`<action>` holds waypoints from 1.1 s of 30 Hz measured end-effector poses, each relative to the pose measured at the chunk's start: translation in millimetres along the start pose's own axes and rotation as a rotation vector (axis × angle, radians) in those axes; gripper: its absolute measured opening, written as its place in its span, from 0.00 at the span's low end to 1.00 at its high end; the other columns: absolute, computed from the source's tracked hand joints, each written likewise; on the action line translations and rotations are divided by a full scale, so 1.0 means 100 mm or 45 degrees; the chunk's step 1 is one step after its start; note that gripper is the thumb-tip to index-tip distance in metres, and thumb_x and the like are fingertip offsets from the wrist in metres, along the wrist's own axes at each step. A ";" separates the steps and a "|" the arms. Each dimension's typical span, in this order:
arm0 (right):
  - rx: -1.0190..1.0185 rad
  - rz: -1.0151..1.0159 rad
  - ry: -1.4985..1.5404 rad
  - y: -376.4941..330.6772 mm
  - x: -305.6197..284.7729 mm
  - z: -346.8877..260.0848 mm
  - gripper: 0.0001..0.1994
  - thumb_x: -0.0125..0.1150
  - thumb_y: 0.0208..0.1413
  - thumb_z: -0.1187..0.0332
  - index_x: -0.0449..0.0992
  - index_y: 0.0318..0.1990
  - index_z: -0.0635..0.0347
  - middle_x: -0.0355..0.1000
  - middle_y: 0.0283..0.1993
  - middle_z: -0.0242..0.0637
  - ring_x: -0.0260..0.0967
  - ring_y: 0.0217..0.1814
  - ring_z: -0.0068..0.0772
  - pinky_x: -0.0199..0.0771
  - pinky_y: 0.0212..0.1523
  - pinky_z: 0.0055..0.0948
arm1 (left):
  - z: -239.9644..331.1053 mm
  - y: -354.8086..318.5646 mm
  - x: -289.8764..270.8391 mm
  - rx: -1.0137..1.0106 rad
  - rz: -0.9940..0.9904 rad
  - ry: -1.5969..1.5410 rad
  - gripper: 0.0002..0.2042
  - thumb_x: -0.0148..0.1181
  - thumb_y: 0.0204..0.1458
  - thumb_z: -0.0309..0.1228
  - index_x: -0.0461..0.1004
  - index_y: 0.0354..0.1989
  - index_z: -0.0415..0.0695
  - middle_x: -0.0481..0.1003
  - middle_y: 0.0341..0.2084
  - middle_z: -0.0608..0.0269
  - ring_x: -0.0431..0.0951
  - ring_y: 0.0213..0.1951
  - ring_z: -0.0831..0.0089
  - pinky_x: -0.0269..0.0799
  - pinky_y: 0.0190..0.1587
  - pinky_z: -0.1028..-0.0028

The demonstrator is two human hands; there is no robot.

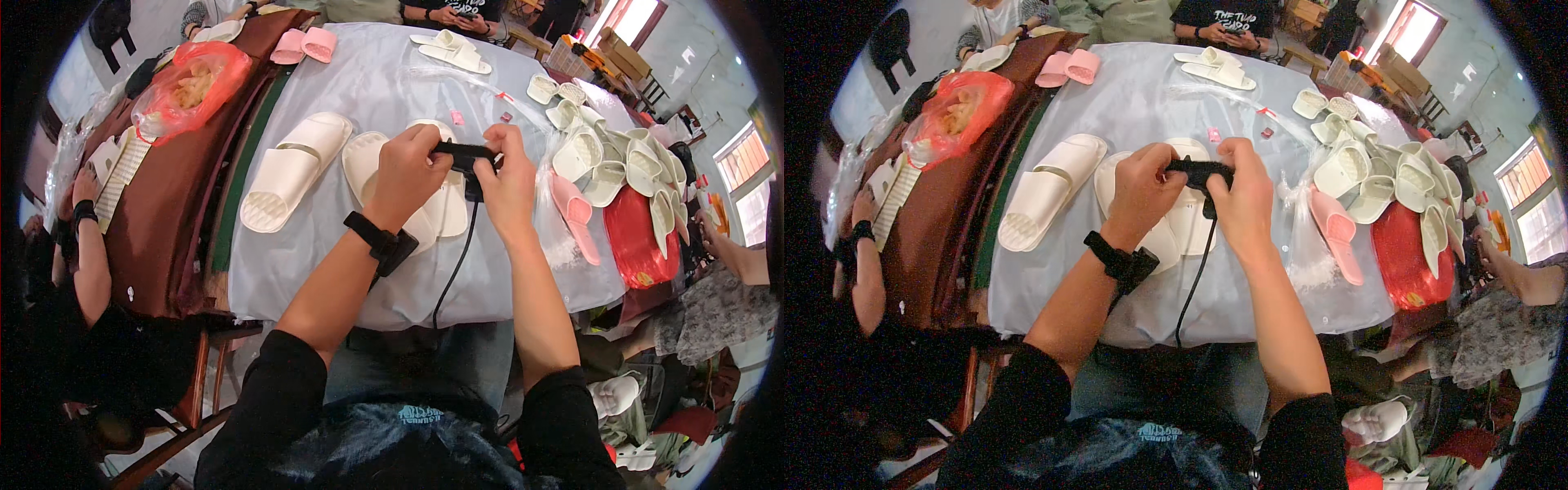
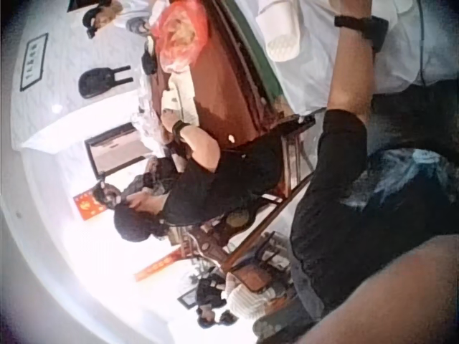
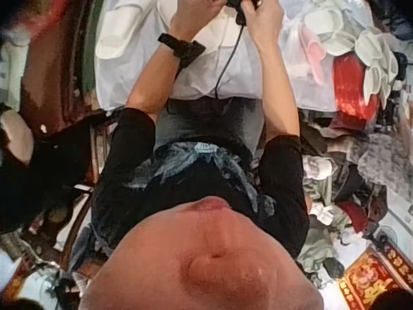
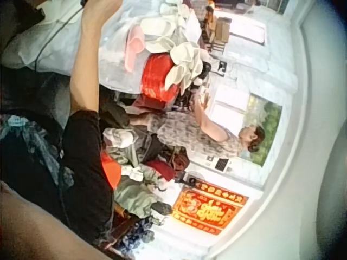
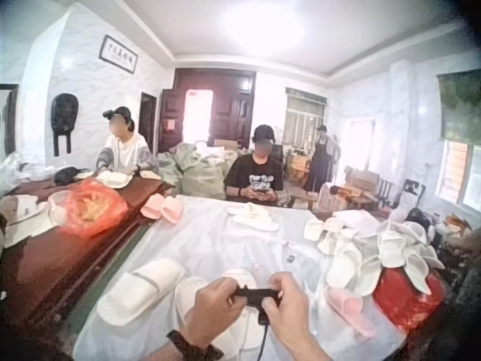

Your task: The recorder is processing white slippers by inspecting and labeling them at a workshop table.

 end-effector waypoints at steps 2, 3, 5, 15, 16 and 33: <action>0.092 -0.124 0.195 -0.05 -0.01 0.01 0.15 0.55 0.49 0.77 0.66 0.46 0.60 0.69 0.31 0.42 0.69 0.35 0.36 0.70 0.40 0.34 | 0.02 -0.01 0.02 -0.075 -0.048 -0.229 0.06 0.59 0.39 0.18 0.69 0.26 0.35 0.74 0.22 0.62 0.67 0.19 0.76 0.65 0.23 0.75; 0.095 -0.172 0.289 -0.06 0.00 0.03 0.16 0.54 0.49 0.78 0.65 0.47 0.59 0.68 0.31 0.38 0.67 0.35 0.32 0.68 0.40 0.30 | 0.03 -0.02 0.03 -0.113 -0.084 -0.345 0.05 0.59 0.39 0.18 0.69 0.25 0.35 0.74 0.21 0.64 0.66 0.19 0.79 0.64 0.23 0.77; 0.084 -0.260 0.472 -0.07 0.02 0.10 0.18 0.52 0.48 0.81 0.63 0.47 0.57 0.64 0.30 0.30 0.64 0.35 0.22 0.64 0.41 0.22 | 0.07 -0.04 0.07 -0.228 -0.264 -0.462 0.04 0.58 0.40 0.18 0.69 0.25 0.36 0.75 0.23 0.66 0.64 0.20 0.82 0.62 0.23 0.79; 0.347 0.110 0.107 0.27 -0.33 0.96 0.10 0.56 0.46 0.76 0.61 0.33 0.59 0.59 0.27 0.33 0.57 0.30 0.27 0.62 0.33 0.28 | 0.06 0.02 0.01 -0.398 -0.350 -0.606 0.08 0.56 0.55 0.22 0.75 0.43 0.41 0.78 0.37 0.65 0.77 0.34 0.81 0.72 0.39 0.79; 0.391 0.118 0.063 0.26 -0.32 1.03 0.10 0.56 0.46 0.75 0.61 0.33 0.59 0.60 0.26 0.34 0.58 0.29 0.28 0.62 0.32 0.28 | 0.06 0.05 -0.02 -0.447 -0.304 -0.650 0.08 0.56 0.55 0.21 0.76 0.42 0.40 0.78 0.36 0.65 0.78 0.34 0.80 0.73 0.38 0.78; 0.174 0.348 0.226 -0.32 -0.81 0.54 0.12 0.65 0.51 0.69 0.75 0.42 0.61 0.74 0.45 0.37 0.71 0.48 0.35 0.69 0.52 0.33 | 1.76 0.21 -2.19 0.368 0.214 -0.869 0.16 0.55 0.48 0.37 0.73 0.36 0.34 0.70 0.35 0.49 0.66 0.33 0.61 0.64 0.41 0.62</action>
Point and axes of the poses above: each hand's wrist, its own y-axis towards the middle knuckle, its own x-axis out of the palm, z = x × y, the point moved 1 cm from there along y, towards the middle knuckle
